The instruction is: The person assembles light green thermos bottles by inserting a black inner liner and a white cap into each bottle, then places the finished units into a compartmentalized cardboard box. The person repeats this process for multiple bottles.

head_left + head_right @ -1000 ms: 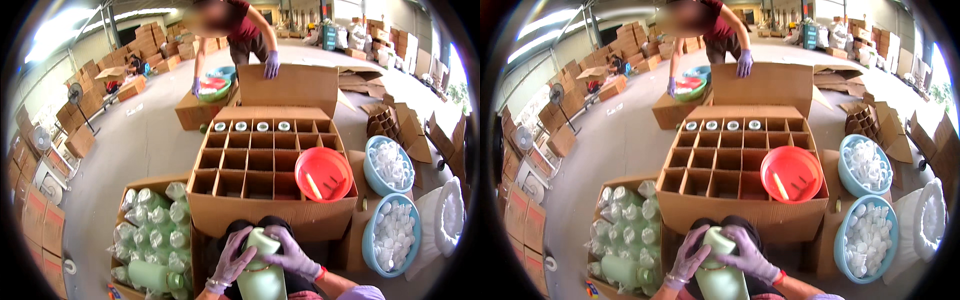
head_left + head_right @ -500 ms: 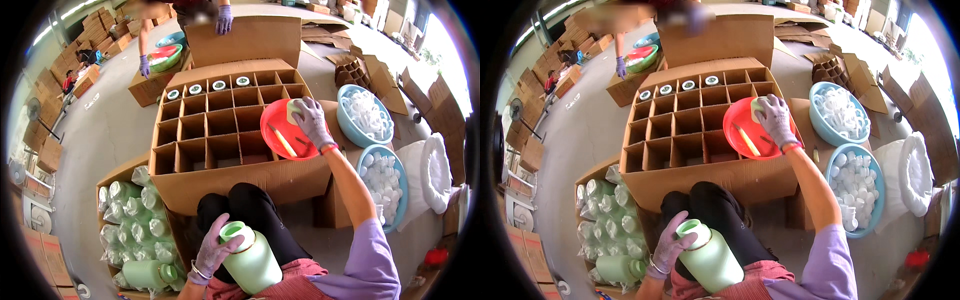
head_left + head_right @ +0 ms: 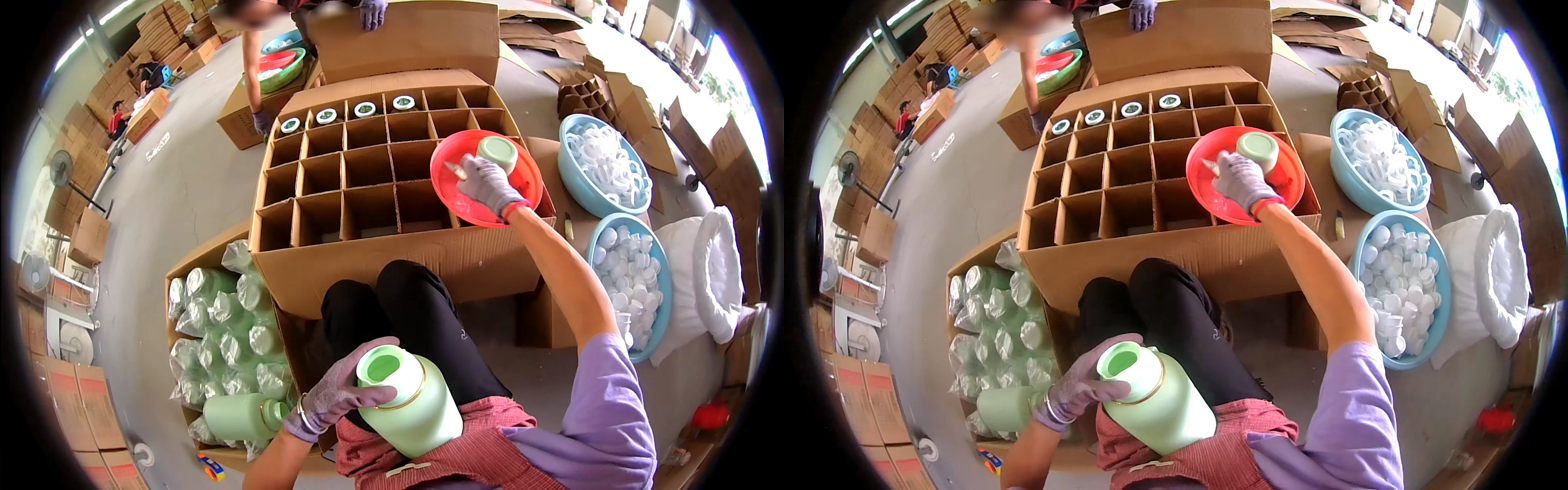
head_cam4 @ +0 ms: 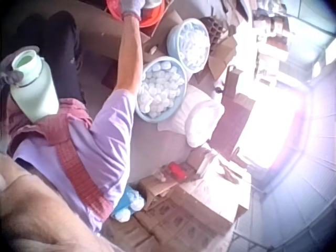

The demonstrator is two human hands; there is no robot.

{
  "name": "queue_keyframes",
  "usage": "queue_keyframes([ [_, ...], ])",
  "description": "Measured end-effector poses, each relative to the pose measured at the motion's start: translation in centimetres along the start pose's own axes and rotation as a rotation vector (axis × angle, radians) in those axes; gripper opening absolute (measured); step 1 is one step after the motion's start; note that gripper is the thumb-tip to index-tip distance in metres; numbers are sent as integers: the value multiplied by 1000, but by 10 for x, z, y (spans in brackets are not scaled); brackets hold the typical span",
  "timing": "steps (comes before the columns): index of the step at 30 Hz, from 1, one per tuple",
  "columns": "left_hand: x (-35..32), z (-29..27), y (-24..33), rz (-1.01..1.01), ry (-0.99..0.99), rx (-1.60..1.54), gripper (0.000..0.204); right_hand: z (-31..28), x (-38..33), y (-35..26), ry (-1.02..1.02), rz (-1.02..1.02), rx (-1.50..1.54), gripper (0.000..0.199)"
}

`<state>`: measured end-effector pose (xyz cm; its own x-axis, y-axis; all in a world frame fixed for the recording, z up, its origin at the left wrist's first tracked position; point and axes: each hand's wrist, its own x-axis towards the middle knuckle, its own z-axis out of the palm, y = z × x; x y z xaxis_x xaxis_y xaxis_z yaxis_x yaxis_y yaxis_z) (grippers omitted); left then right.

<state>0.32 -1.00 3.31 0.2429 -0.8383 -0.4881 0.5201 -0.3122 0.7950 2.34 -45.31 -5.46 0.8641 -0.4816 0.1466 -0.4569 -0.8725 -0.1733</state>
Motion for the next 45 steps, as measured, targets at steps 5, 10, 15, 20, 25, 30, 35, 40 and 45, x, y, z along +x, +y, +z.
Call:
queue_keyframes([
  [5, -45, -9, 46, 457, 245, 274, 90, -74, -58, -33, 210, 64, 603, 33],
  [10, -54, 11, 94, 1071, 679, 1228, 89, -136, -146, -107, -130, -67, 1086, 18],
  [15, 5, 13, 50, 1048, 866, 1441, 92, -135, -197, -144, -167, -488, 808, 17],
  [20, 23, 28, 21, 990, 970, 1537, 80, -113, -207, -147, -124, -586, 488, 17],
  [25, 35, 30, 3, 1007, 1029, 1614, 72, -98, -213, -151, -205, -528, 360, 19],
  [30, 41, 20, -19, 1024, 1056, 1801, 64, -113, -203, -157, -793, -179, 771, 29],
  [35, 50, 13, -33, 1071, 1141, 1735, 49, -110, -203, -161, -1098, 118, 1091, 32],
  [40, 54, 8, -35, 1099, 1197, 1723, 50, -84, -209, -160, -1313, 191, 1527, 28],
  [45, 56, -6, -38, 1162, 1190, 1635, 64, -64, -220, -175, -1574, 449, 2139, 29],
])
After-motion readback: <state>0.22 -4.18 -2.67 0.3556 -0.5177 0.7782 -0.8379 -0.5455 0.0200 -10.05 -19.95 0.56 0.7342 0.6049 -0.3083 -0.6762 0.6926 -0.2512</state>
